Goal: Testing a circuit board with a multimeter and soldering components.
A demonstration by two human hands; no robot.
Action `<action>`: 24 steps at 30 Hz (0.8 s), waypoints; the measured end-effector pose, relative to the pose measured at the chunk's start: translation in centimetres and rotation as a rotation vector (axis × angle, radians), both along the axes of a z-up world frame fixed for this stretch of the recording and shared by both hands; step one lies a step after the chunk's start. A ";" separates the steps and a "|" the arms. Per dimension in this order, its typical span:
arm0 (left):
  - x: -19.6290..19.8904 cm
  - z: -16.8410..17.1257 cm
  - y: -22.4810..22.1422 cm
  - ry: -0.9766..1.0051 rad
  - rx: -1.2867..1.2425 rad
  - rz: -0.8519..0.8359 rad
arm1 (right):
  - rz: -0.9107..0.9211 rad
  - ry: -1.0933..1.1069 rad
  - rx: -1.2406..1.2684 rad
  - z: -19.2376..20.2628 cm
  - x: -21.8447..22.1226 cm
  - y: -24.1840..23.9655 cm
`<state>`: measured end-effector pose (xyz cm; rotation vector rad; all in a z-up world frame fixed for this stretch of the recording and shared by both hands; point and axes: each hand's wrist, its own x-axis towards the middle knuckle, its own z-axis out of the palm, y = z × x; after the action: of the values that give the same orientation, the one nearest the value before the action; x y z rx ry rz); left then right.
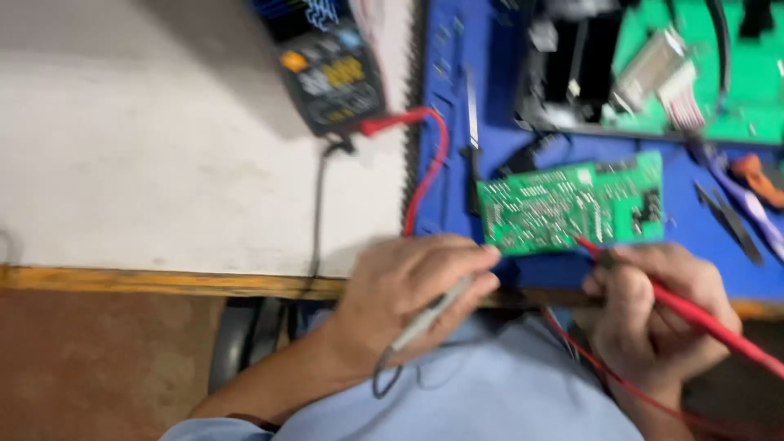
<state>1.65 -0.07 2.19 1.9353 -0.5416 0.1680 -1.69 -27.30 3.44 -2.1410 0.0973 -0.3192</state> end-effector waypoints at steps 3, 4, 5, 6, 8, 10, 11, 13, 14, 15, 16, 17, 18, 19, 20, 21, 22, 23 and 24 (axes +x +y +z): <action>0.0 0.3 0.3 -0.007 -0.084 0.003 | 0.081 -0.141 -0.019 -3.0 0.5 -2.2; 0.0 0.5 0.4 0.002 -0.092 0.004 | 0.082 -0.131 -0.027 -2.8 0.4 -2.1; 0.0 0.4 0.5 0.004 -0.086 0.000 | 0.069 -0.114 -0.003 -3.0 0.4 -2.2; 0.0 0.2 0.4 0.009 -0.079 -0.007 | 0.053 -0.096 0.021 -3.2 0.3 -2.3; -0.4 0.0 0.2 0.024 -0.085 -0.003 | 0.060 -0.083 -0.005 -2.8 0.0 -2.6; -0.3 -0.3 0.2 0.025 -0.082 0.003 | 0.069 -0.083 -0.024 -3.0 0.2 -2.7; -0.2 -0.4 0.2 0.023 -0.083 0.001 | 0.052 -0.074 -0.014 -3.2 0.3 -2.7; -0.5 -0.4 0.1 0.038 -0.092 -0.006 | 0.031 -0.047 -0.013 -3.1 -0.1 -2.8; -0.4 -0.3 0.1 0.036 -0.085 -0.005 | 0.023 -0.032 0.020 -3.1 -0.1 -2.9; -0.4 -0.3 0.1 0.034 -0.078 -0.004 | 0.015 -0.016 0.053 -3.2 -0.1 -2.9; -0.2 -0.1 0.3 0.033 -0.078 -0.007 | 0.011 -0.017 0.053 -2.9 0.1 -2.4; -0.1 0.0 0.4 0.015 -0.074 -0.001 | 0.008 -0.042 0.028 -2.8 0.3 -2.0; -0.4 0.0 0.1 0.018 -0.086 -0.010 | -0.012 -0.047 -0.014 -2.1 -0.5 -1.9; -0.1 0.0 0.9 0.037 -0.102 -0.030 | -0.031 -0.028 -0.030 -2.3 0.5 -0.6; -0.3 -0.2 0.7 0.030 -0.036 -0.027 | -0.025 -0.025 0.042 -1.6 0.3 -0.2; -0.3 -0.6 0.3 0.020 0.030 -0.027 | -0.021 -0.024 0.116 -1.2 0.3 0.0; -0.5 -0.5 -0.1 0.056 -0.016 -0.087 | -0.082 0.009 0.068 -2.2 0.4 -0.4; -0.4 -0.2 -0.3 0.061 -0.010 -0.086 | 0.021 -0.214 0.106 -3.1 0.7 -0.9; 0.2 0.1 -0.2 0.039 0.021 -0.046 | 0.168 -0.463 0.163 -4.7 2.4 -1.4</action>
<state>1.81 -0.32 2.32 1.9404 -0.5639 0.0957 0.71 -28.70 -1.25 -1.8509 -0.3107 -0.6732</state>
